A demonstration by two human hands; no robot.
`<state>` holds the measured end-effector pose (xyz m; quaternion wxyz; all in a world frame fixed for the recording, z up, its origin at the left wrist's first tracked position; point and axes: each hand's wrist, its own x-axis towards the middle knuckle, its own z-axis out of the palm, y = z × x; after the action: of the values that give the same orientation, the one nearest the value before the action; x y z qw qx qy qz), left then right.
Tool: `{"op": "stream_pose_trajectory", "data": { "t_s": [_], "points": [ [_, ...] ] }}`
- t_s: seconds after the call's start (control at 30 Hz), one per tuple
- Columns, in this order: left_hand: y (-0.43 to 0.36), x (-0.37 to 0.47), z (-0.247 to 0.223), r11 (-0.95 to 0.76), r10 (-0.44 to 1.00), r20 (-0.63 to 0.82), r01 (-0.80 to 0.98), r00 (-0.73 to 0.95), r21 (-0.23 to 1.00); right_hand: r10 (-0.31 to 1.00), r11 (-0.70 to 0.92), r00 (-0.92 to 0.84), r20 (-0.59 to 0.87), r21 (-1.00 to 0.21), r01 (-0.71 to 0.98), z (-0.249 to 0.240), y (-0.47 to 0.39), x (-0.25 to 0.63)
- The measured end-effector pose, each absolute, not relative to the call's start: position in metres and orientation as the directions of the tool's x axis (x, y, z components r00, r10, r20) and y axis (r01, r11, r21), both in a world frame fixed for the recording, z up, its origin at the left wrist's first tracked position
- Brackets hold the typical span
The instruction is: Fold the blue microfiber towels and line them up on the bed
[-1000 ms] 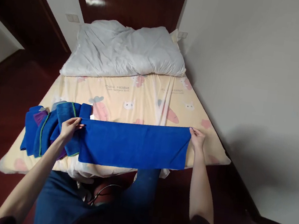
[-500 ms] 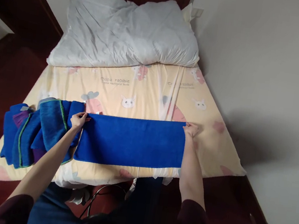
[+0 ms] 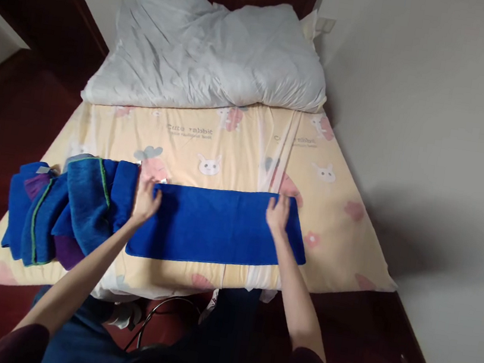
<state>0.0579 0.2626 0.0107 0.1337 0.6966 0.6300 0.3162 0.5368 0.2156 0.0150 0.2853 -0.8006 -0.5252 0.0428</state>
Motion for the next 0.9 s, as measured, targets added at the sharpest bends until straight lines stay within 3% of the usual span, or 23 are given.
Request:
{"op": "stream_pose_trajectory", "data": {
  "t_s": [0.1,0.17,0.23,0.5,0.77,0.9],
  "points": [
    [0.215,0.109,-0.001,-0.460,0.888,0.168,0.797,0.429,0.391,0.983,0.137,-0.071,0.170,-0.422,0.896,0.003,0.186,0.446],
    [0.194,0.141,-0.011,-0.515,0.852,0.096,0.794,0.514,0.324,0.956,0.291,-0.283,0.081,-0.394,0.872,-0.007,0.175,0.396],
    [0.187,0.164,-0.021,-0.497,0.863,0.066,0.817,0.502,0.293,0.944,0.315,-0.330,0.025,-0.378,0.870,-0.015,0.175,0.364],
    [0.237,0.149,-0.031,-0.320,0.948,0.110,0.885,0.300,0.338,0.988,0.154,-0.151,0.036,-0.356,0.922,-0.035,0.216,0.394],
    [0.271,0.084,-0.029,-0.107,0.988,0.139,0.950,0.068,0.293,0.936,-0.353,0.346,-0.069,-0.195,0.915,-0.042,0.219,0.577],
    [0.283,0.077,-0.030,-0.034,0.992,0.128,0.950,-0.006,0.311,0.881,-0.472,0.465,-0.086,-0.114,0.874,-0.047,0.216,0.632]
  ]
}}
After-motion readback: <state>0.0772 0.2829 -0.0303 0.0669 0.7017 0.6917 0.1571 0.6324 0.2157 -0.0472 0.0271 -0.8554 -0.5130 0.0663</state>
